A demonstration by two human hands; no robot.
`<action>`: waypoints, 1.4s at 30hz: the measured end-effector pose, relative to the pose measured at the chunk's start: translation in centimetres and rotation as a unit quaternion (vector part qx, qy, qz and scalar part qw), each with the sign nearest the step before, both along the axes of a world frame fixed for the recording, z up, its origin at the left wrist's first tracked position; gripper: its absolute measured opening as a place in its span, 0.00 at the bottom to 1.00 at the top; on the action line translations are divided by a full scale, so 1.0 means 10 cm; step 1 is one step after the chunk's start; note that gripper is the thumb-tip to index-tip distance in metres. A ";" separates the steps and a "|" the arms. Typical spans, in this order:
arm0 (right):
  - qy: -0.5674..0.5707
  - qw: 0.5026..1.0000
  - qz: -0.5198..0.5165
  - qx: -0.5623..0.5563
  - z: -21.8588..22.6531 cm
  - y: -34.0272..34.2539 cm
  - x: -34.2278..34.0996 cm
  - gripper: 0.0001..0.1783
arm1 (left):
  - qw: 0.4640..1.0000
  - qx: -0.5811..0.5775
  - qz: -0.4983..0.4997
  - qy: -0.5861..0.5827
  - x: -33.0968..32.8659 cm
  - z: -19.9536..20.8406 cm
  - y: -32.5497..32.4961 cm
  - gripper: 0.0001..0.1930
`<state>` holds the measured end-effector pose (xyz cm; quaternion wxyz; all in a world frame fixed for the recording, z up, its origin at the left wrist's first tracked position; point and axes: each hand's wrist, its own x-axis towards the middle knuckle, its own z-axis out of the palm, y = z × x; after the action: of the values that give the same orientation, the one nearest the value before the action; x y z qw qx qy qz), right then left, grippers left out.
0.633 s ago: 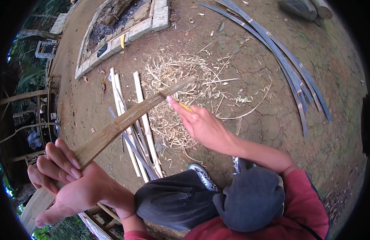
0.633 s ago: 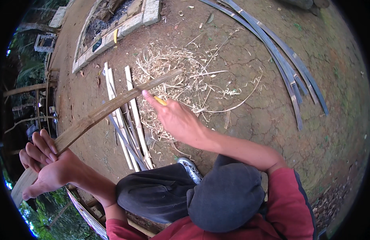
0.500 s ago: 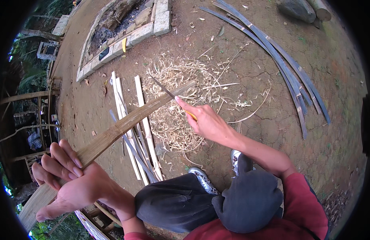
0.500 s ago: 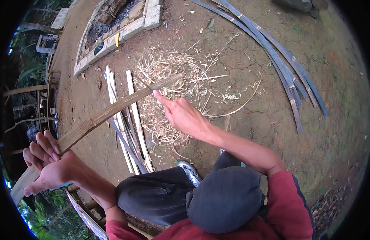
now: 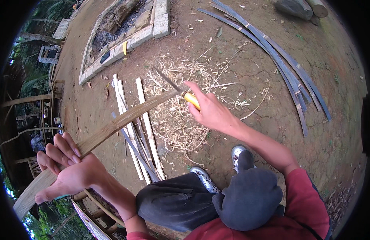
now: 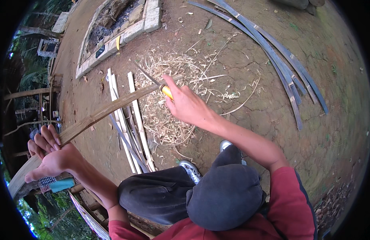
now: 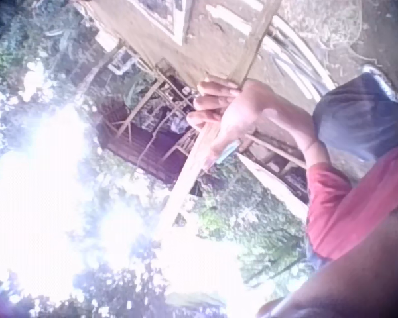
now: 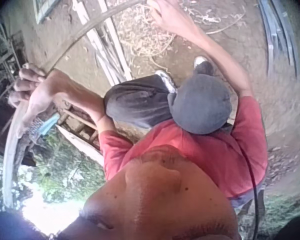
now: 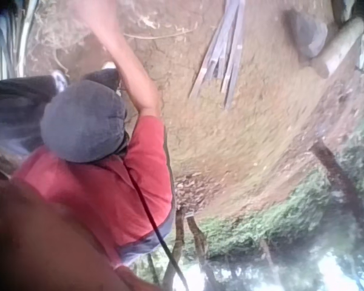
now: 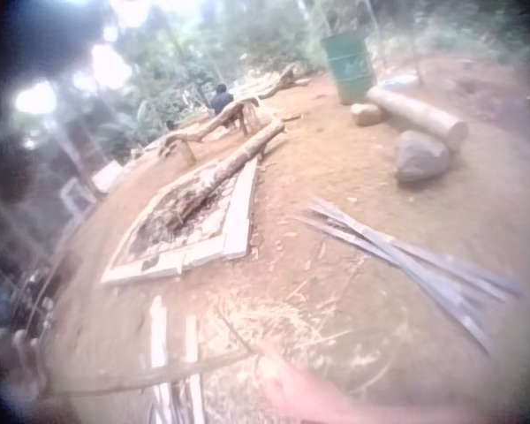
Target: The person shaves a wood plank using a knife while holding it by hand.
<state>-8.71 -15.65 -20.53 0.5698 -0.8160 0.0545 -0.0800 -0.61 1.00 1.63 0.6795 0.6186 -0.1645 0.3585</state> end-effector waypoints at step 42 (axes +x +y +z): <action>-0.016 0.998 0.013 -0.052 -0.31 0.38 0.00 0.34 | 0.997 -0.042 -0.065 0.002 -0.17 0.02 -0.11 0.41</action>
<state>-8.66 -11.84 -23.64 0.5288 -0.8436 0.0305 -0.0878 -2.29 -0.11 1.78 0.7270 0.5785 -0.1880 0.3185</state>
